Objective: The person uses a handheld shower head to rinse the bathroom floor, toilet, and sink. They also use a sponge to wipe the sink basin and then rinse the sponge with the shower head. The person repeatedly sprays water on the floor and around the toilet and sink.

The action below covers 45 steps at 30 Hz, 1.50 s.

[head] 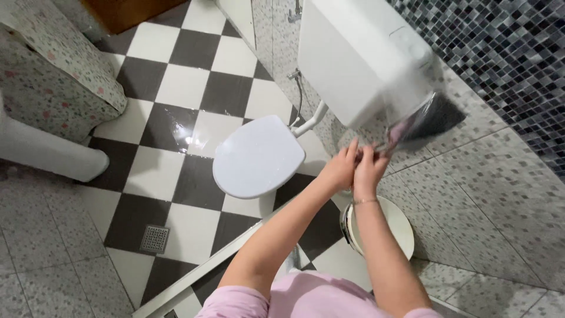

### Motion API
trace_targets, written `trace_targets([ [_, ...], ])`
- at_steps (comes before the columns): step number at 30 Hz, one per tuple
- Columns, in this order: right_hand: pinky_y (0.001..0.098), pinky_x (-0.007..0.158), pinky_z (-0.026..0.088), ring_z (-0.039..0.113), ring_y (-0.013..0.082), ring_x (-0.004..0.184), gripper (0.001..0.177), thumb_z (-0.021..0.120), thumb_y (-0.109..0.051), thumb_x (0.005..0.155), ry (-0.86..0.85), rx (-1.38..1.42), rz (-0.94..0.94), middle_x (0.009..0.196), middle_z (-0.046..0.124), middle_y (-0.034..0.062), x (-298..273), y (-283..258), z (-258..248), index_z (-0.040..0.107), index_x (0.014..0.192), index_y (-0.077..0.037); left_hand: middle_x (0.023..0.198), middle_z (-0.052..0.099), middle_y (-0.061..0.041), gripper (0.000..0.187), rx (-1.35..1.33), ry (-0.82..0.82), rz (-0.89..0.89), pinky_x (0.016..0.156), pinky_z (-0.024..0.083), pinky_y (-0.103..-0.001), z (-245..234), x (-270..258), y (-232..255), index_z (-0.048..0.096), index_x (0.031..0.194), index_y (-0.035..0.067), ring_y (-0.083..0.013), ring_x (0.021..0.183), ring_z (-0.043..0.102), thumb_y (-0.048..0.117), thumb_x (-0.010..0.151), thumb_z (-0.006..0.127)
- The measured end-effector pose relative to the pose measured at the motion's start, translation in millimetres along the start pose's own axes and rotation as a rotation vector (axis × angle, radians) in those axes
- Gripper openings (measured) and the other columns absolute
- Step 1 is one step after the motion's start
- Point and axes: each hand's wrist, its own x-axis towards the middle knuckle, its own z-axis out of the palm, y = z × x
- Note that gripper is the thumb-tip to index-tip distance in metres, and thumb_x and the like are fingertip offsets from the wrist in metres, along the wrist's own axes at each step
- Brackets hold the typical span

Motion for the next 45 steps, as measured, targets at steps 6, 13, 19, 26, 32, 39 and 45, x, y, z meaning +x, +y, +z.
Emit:
trace_targets([
  [6,0.0300,0.070,0.050,0.056,0.0099,0.077,0.020,0.065,-0.011,0.086,0.126,0.048,0.011,0.089,0.058,-0.0001,-22,16,-23,0.051,0.100,-0.014,0.148,0.042,-0.035,0.082,-0.431,-0.098,-0.106,0.109,0.046,-0.060,-11,-7,-32,0.010,0.163,0.005,-0.0522,0.132,0.051,0.009,0.095,0.055],
  [13,0.0386,0.100,0.044,0.048,0.0166,0.103,0.030,0.063,-0.003,0.091,0.124,0.152,-0.215,0.112,0.055,0.0107,-31,4,9,0.051,0.119,0.000,0.160,0.040,-0.021,0.061,-1.154,0.034,0.000,0.120,0.035,-0.049,-79,22,66,0.030,0.164,0.011,-0.0359,0.145,0.042,0.035,0.112,0.049],
  [19,0.0417,0.092,0.041,0.047,0.0174,0.096,0.020,0.055,-0.003,0.094,-0.025,0.032,-0.134,0.102,0.054,0.0101,-78,-13,-3,0.048,0.113,-0.003,0.134,0.066,-0.008,0.066,-1.213,0.088,-0.460,0.103,0.049,-0.047,-76,83,86,0.056,0.147,0.026,-0.0241,0.122,0.064,0.058,0.090,0.069],
  [26,0.0459,0.089,0.043,0.056,0.0245,0.094,0.019,0.063,-0.014,0.096,-0.112,-0.151,-0.036,0.093,0.057,0.0139,-90,18,-11,0.048,0.103,-0.005,0.119,0.068,-0.030,0.053,-1.412,0.059,-0.159,0.103,0.047,-0.045,-91,75,76,0.065,0.123,-0.010,-0.0361,0.115,0.062,0.036,0.101,0.052],
  [32,0.0378,0.091,0.042,0.052,0.0147,0.096,0.020,0.063,-0.013,0.101,-0.160,-0.055,-0.054,0.092,0.048,0.0039,-94,-12,-6,0.044,0.105,-0.008,0.117,0.072,-0.015,0.045,-1.634,0.217,-0.365,0.098,0.053,-0.051,-76,98,10,0.069,0.121,0.001,-0.0329,0.107,0.070,0.037,0.094,0.070],
  [39,0.0404,0.082,0.040,0.045,0.0178,0.090,0.027,0.067,-0.016,0.097,-0.209,-0.081,-0.054,0.093,0.051,0.0091,-117,15,8,0.046,0.103,-0.001,0.105,0.075,-0.021,0.042,-1.795,0.074,-0.068,0.085,0.062,-0.048,-73,130,2,0.069,0.115,-0.002,-0.0331,0.091,0.076,0.037,0.103,0.063],
  [45,0.0444,0.092,0.041,0.047,0.0200,0.095,0.027,0.066,-0.013,0.098,-0.041,0.014,-0.007,0.104,0.049,0.0095,-93,-43,12,0.046,0.112,-0.001,0.159,0.040,-0.018,0.064,-1.399,0.106,-0.309,0.120,0.019,-0.066,-108,79,8,0.047,0.151,0.012,-0.0368,0.152,0.033,0.047,0.101,0.064],
])
